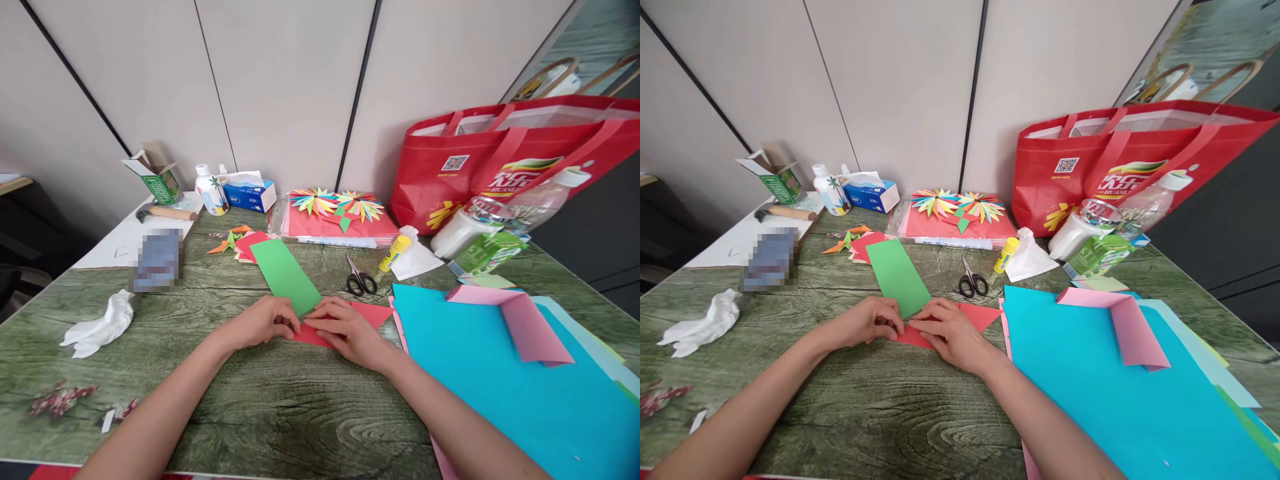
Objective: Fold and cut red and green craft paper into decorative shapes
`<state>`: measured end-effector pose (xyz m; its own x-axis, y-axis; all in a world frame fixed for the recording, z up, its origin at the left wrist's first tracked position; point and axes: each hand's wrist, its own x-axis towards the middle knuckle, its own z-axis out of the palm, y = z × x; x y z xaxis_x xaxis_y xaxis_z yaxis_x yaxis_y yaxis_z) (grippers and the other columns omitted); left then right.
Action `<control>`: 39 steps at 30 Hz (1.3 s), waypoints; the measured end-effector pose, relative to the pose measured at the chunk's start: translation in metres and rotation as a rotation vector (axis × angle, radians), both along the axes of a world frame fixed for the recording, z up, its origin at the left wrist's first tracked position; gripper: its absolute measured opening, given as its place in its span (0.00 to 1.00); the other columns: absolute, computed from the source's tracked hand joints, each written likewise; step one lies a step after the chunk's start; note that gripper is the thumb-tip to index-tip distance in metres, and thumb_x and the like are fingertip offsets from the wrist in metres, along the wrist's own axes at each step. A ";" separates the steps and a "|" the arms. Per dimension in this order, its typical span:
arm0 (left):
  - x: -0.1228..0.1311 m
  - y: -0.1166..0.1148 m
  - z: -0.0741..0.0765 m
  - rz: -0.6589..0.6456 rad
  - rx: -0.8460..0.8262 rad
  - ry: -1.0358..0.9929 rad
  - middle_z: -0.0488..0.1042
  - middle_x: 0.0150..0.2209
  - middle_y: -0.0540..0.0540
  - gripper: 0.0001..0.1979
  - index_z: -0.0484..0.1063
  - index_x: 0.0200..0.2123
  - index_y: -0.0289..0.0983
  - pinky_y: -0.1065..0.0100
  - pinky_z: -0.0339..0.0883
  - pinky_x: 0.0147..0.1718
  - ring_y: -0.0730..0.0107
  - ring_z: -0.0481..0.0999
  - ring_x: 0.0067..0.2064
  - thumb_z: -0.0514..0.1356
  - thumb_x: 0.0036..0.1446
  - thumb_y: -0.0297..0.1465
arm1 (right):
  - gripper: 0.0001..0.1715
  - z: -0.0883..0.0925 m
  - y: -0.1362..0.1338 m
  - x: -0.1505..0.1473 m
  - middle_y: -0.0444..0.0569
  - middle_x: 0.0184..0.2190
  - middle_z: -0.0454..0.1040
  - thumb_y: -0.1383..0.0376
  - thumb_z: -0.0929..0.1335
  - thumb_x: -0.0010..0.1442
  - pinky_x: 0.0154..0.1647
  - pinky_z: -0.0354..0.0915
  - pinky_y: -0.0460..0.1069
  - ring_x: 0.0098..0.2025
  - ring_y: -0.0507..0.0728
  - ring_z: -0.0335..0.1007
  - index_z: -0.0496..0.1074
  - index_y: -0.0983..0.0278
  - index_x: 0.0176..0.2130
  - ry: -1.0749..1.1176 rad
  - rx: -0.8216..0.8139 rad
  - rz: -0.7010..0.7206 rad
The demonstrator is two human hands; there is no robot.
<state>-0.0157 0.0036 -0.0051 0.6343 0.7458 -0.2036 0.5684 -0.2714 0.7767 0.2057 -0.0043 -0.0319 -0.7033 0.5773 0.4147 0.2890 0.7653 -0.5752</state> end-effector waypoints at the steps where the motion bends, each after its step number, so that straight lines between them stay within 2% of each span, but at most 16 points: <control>1: 0.000 0.000 0.000 -0.005 0.014 0.002 0.64 0.27 0.51 0.07 0.76 0.30 0.37 0.79 0.53 0.18 0.80 0.61 0.23 0.58 0.51 0.31 | 0.16 0.000 0.000 0.000 0.50 0.41 0.72 0.71 0.62 0.59 0.46 0.63 0.56 0.45 0.57 0.63 0.71 0.58 0.45 0.000 0.002 0.001; 9: 0.000 0.001 0.000 -0.038 0.073 0.003 0.65 0.26 0.51 0.06 0.76 0.30 0.38 0.77 0.54 0.21 0.78 0.63 0.25 0.58 0.51 0.30 | 0.14 -0.004 0.001 0.000 0.50 0.40 0.73 0.70 0.62 0.59 0.44 0.63 0.56 0.45 0.57 0.64 0.72 0.57 0.43 0.006 0.018 -0.008; 17: -0.002 0.000 -0.001 -0.041 -0.009 -0.011 0.63 0.28 0.51 0.09 0.75 0.33 0.37 0.79 0.52 0.15 0.83 0.59 0.19 0.56 0.53 0.32 | 0.13 -0.004 0.000 -0.001 0.50 0.40 0.72 0.70 0.63 0.59 0.45 0.63 0.55 0.45 0.56 0.64 0.73 0.58 0.41 0.013 0.021 -0.010; 21: -0.002 0.000 0.001 -0.034 -0.023 -0.013 0.63 0.28 0.51 0.09 0.75 0.33 0.37 0.79 0.52 0.15 0.82 0.59 0.20 0.56 0.53 0.32 | 0.13 -0.003 0.000 -0.001 0.50 0.40 0.73 0.70 0.63 0.59 0.44 0.63 0.55 0.45 0.56 0.64 0.73 0.58 0.41 0.013 0.032 -0.012; 26: 0.000 -0.001 0.003 -0.019 0.039 0.026 0.64 0.27 0.51 0.06 0.73 0.28 0.36 0.77 0.55 0.20 0.79 0.61 0.22 0.56 0.51 0.28 | 0.12 -0.001 0.000 -0.001 0.50 0.39 0.73 0.69 0.63 0.59 0.44 0.64 0.55 0.45 0.57 0.64 0.73 0.58 0.40 0.015 0.023 -0.015; 32: 0.000 -0.001 0.005 -0.076 0.154 0.079 0.67 0.27 0.51 0.06 0.73 0.28 0.37 0.75 0.56 0.30 0.74 0.65 0.29 0.56 0.52 0.28 | 0.12 0.000 0.000 -0.001 0.50 0.40 0.72 0.70 0.63 0.59 0.45 0.63 0.55 0.46 0.57 0.63 0.73 0.59 0.40 0.014 0.002 -0.013; 39: -0.003 0.000 0.004 -0.098 0.164 0.087 0.66 0.28 0.51 0.06 0.72 0.30 0.38 0.74 0.55 0.30 0.73 0.65 0.30 0.55 0.53 0.28 | 0.13 -0.002 0.000 -0.001 0.50 0.40 0.72 0.69 0.63 0.59 0.46 0.63 0.56 0.46 0.57 0.63 0.73 0.59 0.41 0.020 -0.008 -0.006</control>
